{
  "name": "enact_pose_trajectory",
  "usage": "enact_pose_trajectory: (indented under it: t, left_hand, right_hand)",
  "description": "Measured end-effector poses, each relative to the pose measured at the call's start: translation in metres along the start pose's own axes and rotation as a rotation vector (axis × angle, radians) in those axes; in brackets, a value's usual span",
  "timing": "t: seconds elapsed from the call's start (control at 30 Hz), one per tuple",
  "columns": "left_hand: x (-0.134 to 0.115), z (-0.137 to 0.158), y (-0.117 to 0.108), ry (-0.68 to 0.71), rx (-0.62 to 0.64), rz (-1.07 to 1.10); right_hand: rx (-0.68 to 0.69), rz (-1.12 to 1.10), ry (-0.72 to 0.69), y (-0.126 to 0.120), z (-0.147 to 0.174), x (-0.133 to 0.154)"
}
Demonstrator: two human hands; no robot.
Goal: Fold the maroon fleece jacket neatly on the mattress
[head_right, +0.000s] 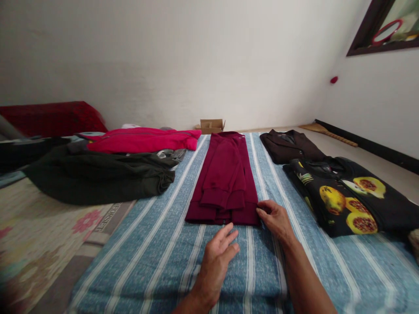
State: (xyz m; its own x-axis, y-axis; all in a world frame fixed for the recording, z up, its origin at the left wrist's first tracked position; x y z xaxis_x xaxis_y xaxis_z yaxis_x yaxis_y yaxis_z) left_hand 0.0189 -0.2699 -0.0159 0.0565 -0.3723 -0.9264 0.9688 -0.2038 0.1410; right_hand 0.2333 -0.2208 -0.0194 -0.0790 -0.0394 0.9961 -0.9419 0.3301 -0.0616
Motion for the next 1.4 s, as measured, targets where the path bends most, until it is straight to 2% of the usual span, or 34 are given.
enact_pose_trajectory:
  t: [0.13,0.33,0.43,0.77,1.1,1.4]
  left_hand:
    - [0.005,-0.001,0.001,-0.006,0.014,0.072]
    - [0.012,-0.007,0.004,-0.096,0.037,0.381]
    - [0.013,-0.009,0.008,-0.141,0.049,0.453]
    - [0.015,-0.012,0.023,-0.198,0.117,0.511]
    - [0.021,-0.015,0.054,-0.212,0.231,0.514]
    - [0.024,-0.016,0.070,-0.272,0.257,0.585]
  right_hand:
    - [0.002,0.014,0.001,0.000,0.001,0.001]
    - [0.010,0.012,-0.020,0.000,0.001,0.002]
    - [0.013,0.022,-0.032,0.000,0.000,0.002]
    - [-0.004,0.056,-0.041,0.000,0.000,0.007]
    - [0.010,0.001,-0.038,0.002,0.002,0.009]
    - [0.009,0.073,-0.058,0.002,0.004,0.017]
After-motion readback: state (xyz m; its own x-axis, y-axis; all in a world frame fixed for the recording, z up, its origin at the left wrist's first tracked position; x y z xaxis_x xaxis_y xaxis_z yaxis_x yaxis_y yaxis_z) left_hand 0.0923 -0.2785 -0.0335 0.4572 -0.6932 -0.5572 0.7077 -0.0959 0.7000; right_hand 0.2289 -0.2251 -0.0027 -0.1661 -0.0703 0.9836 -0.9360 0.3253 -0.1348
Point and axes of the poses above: each hand's wrist, its own z-axis away from the middle knuckle, its own y-axis out of the palm, x = y × z, the point moved 9 cm from there along -z, towards the middle knuckle, and after that the axes turned 13 degrees about -z, right-handed, at the moved point
